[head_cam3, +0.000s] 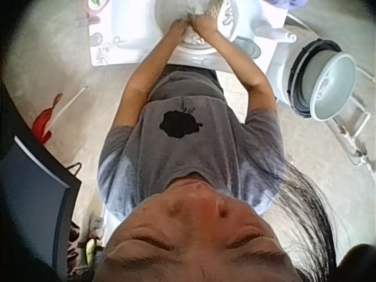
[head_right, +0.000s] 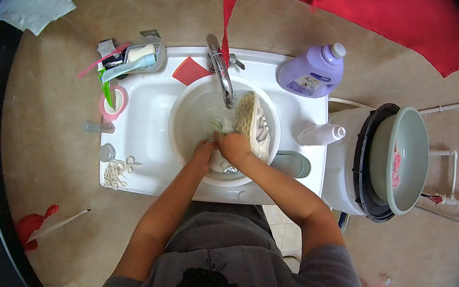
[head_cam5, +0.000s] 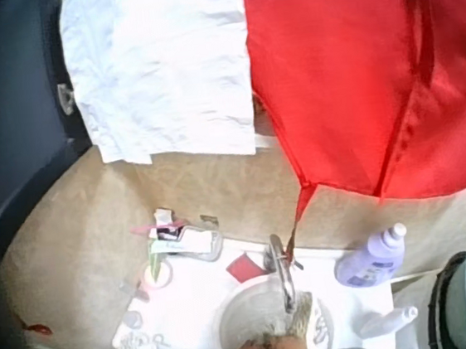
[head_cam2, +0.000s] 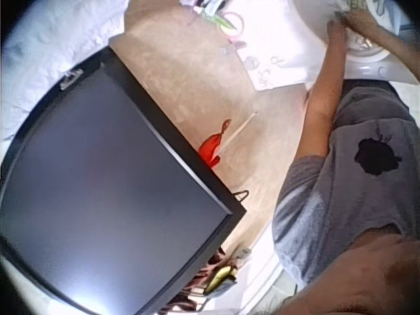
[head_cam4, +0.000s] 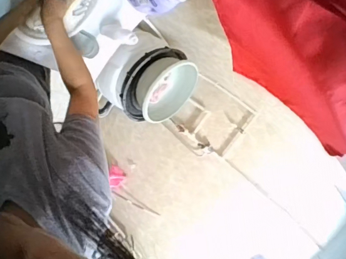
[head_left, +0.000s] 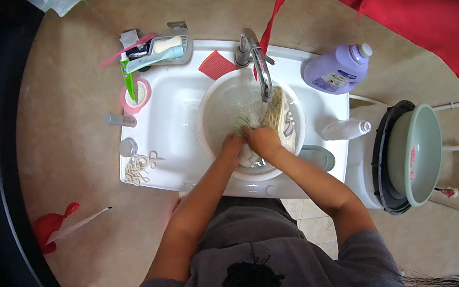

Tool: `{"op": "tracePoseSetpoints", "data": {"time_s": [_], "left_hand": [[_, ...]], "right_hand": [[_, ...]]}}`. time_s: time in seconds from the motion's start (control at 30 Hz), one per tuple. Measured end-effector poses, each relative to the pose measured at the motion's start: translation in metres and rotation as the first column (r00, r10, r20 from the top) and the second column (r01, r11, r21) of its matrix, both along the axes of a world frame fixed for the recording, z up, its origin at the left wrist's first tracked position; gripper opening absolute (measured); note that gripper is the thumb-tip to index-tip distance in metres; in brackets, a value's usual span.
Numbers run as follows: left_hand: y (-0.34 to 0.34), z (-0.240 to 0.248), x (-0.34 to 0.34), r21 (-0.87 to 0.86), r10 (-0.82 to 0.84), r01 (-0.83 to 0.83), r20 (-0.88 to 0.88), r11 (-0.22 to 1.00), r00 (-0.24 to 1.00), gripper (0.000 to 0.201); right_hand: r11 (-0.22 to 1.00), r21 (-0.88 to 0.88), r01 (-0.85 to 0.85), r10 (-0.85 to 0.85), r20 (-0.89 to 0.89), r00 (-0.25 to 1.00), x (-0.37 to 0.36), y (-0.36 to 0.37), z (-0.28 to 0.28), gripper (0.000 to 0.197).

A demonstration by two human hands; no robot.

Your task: The person scrubs a pair of white sneakers with a brush and water in a bathroom sink, rinses them, and places them on the sink edge. The person then washes their hands and cleans the sink basin with a sponge.

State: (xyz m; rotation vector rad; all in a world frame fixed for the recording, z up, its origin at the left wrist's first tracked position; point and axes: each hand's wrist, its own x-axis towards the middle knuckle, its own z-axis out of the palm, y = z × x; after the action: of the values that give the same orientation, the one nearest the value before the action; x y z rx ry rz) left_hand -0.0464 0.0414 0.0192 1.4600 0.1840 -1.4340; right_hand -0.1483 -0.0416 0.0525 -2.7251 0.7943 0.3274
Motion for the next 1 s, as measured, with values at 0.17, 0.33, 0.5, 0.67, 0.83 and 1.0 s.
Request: {"op": "tracePoseSetpoints", "data": {"time_s": [0.17,0.33,0.5,0.67,0.83,1.0], "left_hand": [[0.004,-0.027,0.004,-0.113,-0.065,0.059,-0.052,0.992,0.997,0.062],[0.003,-0.067,0.009,-0.012,-0.175,0.180,0.168,0.984,0.970,0.033],[-0.012,-0.083,0.008,0.079,-0.258,0.250,0.115,0.965,0.959,0.031],[-0.002,-0.037,0.007,0.358,-0.527,0.386,0.557,0.850,0.642,0.042],[0.006,0.013,0.001,0.310,-0.370,0.208,0.699,0.928,0.612,0.046],[0.007,0.020,0.000,0.144,-0.206,0.148,0.724,0.978,0.659,0.047]], "right_hand": [[0.991,-0.130,0.037,-0.043,-0.044,0.998,0.018,-0.024,-0.006,0.026],[0.938,-0.074,0.338,-0.341,-0.022,0.940,0.046,-0.042,-0.028,0.023],[0.966,0.176,0.191,-0.201,0.040,0.979,0.013,-0.013,-0.010,0.024],[0.969,-0.008,0.248,-0.248,-0.031,0.968,0.009,-0.032,0.002,0.030],[0.898,-0.055,0.437,-0.410,0.255,0.876,0.009,-0.020,0.010,0.031],[0.952,0.107,0.286,-0.305,0.358,0.883,-0.026,0.031,0.034,0.032]]}}
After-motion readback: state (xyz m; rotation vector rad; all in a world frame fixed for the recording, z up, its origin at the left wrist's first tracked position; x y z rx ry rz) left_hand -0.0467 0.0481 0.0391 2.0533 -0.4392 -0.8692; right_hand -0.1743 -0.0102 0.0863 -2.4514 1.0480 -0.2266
